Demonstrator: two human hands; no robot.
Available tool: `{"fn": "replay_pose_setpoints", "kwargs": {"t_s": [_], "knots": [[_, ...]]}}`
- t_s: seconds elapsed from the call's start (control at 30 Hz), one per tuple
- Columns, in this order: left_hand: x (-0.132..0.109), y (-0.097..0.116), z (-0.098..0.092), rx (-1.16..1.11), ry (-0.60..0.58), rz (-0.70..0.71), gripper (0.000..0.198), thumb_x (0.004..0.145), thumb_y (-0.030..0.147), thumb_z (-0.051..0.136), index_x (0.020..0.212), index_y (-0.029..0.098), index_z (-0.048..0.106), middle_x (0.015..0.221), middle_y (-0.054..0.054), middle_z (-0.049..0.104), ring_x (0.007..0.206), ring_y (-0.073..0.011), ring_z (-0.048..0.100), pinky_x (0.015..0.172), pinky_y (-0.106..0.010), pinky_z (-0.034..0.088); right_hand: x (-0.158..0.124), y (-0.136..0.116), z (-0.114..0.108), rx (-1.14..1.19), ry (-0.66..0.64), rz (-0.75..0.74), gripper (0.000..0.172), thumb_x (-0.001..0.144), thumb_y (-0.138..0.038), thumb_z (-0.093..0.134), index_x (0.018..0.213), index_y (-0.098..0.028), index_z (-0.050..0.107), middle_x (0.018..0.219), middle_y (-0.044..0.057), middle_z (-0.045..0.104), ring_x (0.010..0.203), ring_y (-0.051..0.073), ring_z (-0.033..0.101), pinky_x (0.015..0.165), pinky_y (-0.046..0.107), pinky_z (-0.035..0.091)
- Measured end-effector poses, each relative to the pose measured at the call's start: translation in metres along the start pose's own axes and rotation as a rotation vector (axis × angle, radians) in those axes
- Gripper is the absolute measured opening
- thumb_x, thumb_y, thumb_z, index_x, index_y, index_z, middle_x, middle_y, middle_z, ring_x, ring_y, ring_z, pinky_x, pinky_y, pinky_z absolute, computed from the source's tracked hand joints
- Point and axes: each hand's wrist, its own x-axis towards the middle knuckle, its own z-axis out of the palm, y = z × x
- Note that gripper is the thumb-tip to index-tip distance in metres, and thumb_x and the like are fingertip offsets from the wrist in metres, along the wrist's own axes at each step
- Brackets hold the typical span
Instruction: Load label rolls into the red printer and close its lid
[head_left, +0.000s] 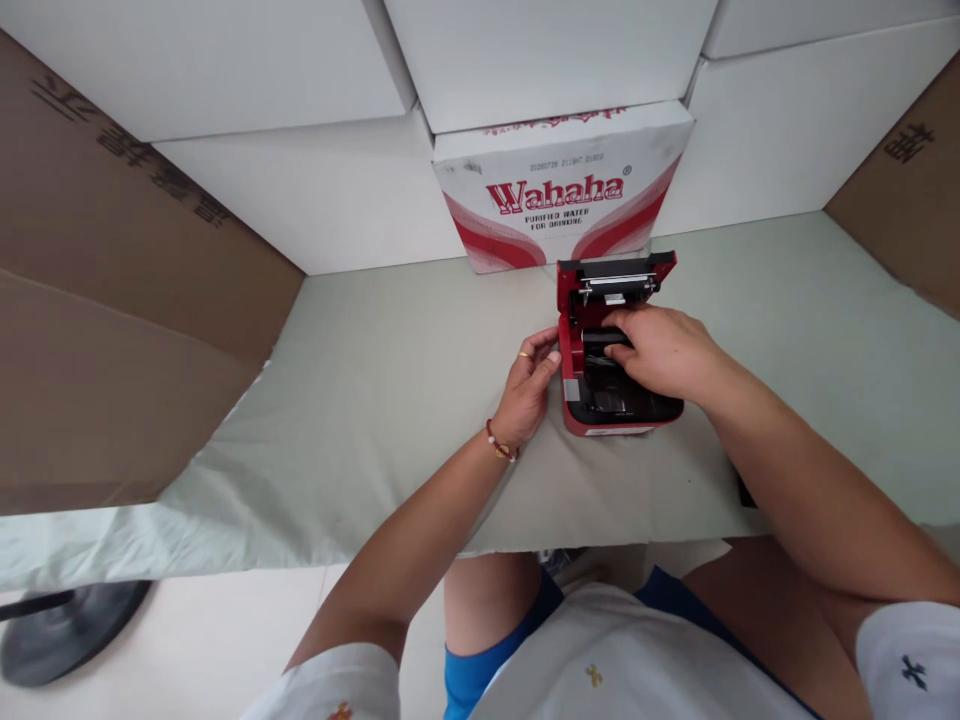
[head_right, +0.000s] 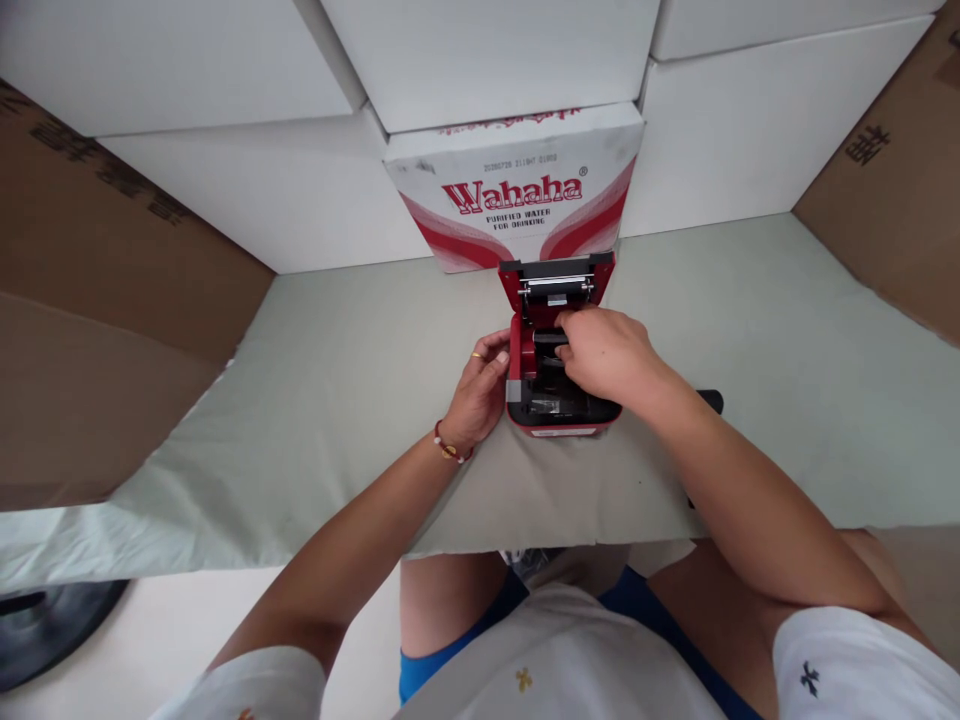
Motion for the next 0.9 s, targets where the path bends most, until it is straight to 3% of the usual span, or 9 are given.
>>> {"fn": "replay_pose_setpoints", "kwargs": {"t_s": [0.23, 0.37, 0.5, 0.63, 0.73, 0.83, 0.9], "knots": [[-0.002, 0.007, 0.005, -0.094, 0.067, -0.069, 0.048, 0.095, 0.056, 0.082, 0.132, 0.028, 0.070, 0.149, -0.008, 0.070, 0.145, -0.0264, 0.062, 0.130, -0.048, 0.044, -0.008, -0.020, -0.012, -0.075, -0.119, 0.094, 0.042, 0.105, -0.027, 0.051, 0.142, -0.019, 0.072, 0.144, 0.021, 0.072, 0.110, 0.039, 0.077, 0.082, 0.047, 0.058], [-0.002, 0.007, 0.005, -0.112, 0.068, -0.069, 0.050, 0.094, 0.059, 0.084, 0.132, 0.029, 0.071, 0.148, -0.008, 0.071, 0.145, -0.0267, 0.063, 0.130, -0.049, 0.043, -0.008, -0.019, -0.010, -0.051, -0.103, 0.099, 0.042, 0.105, -0.027, 0.052, 0.142, -0.021, 0.071, 0.143, 0.019, 0.072, 0.114, 0.039, 0.076, 0.084, 0.047, 0.058], [-0.001, 0.006, 0.005, -0.101, 0.077, -0.061, 0.052, 0.091, 0.059, 0.086, 0.130, 0.028, 0.072, 0.147, -0.008, 0.072, 0.144, -0.0274, 0.063, 0.130, -0.049, 0.044, -0.001, -0.009, -0.009, 0.127, -0.014, 0.110, 0.039, 0.106, -0.032, 0.056, 0.138, -0.018, 0.072, 0.137, 0.019, 0.076, 0.116, 0.036, 0.074, 0.091, 0.046, 0.057], [-0.001, 0.005, 0.005, -0.102, 0.075, -0.059, 0.051, 0.092, 0.058, 0.086, 0.130, 0.028, 0.072, 0.146, -0.008, 0.072, 0.143, -0.0268, 0.064, 0.130, -0.049, 0.044, -0.013, 0.003, -0.016, 0.490, -0.001, 0.037, 0.030, 0.103, -0.038, 0.061, 0.120, -0.019, 0.077, 0.111, 0.011, 0.082, 0.098, 0.029, 0.075, 0.088, 0.043, 0.057], [-0.001, 0.003, 0.004, -0.114, 0.081, -0.067, 0.049, 0.092, 0.057, 0.085, 0.130, 0.028, 0.072, 0.148, -0.008, 0.071, 0.145, -0.0265, 0.063, 0.131, -0.050, 0.044, -0.043, 0.025, -0.015, 1.025, 0.037, 0.009, 0.035, 0.100, -0.056, 0.067, 0.107, -0.025, 0.080, 0.096, 0.004, 0.081, 0.087, 0.024, 0.074, 0.081, 0.039, 0.060], [-0.001, 0.001, 0.002, -0.107, 0.083, -0.076, 0.049, 0.092, 0.057, 0.085, 0.131, 0.029, 0.072, 0.150, -0.008, 0.070, 0.147, -0.0272, 0.062, 0.132, -0.051, 0.043, -0.077, 0.058, 0.003, 1.537, 0.268, 0.123, 0.034, 0.094, -0.060, 0.076, 0.112, -0.032, 0.083, 0.116, 0.003, 0.083, 0.108, 0.023, 0.077, 0.096, 0.039, 0.063], [-0.002, 0.001, 0.003, -0.065, 0.097, -0.069, 0.051, 0.093, 0.058, 0.084, 0.134, 0.030, 0.071, 0.154, -0.008, 0.069, 0.151, -0.0285, 0.060, 0.134, -0.053, 0.041, -0.094, 0.073, 0.024, 1.701, 0.342, 0.209, 0.029, 0.097, -0.057, 0.073, 0.115, -0.037, 0.083, 0.138, 0.002, 0.080, 0.133, 0.024, 0.071, 0.113, 0.045, 0.059]]}}
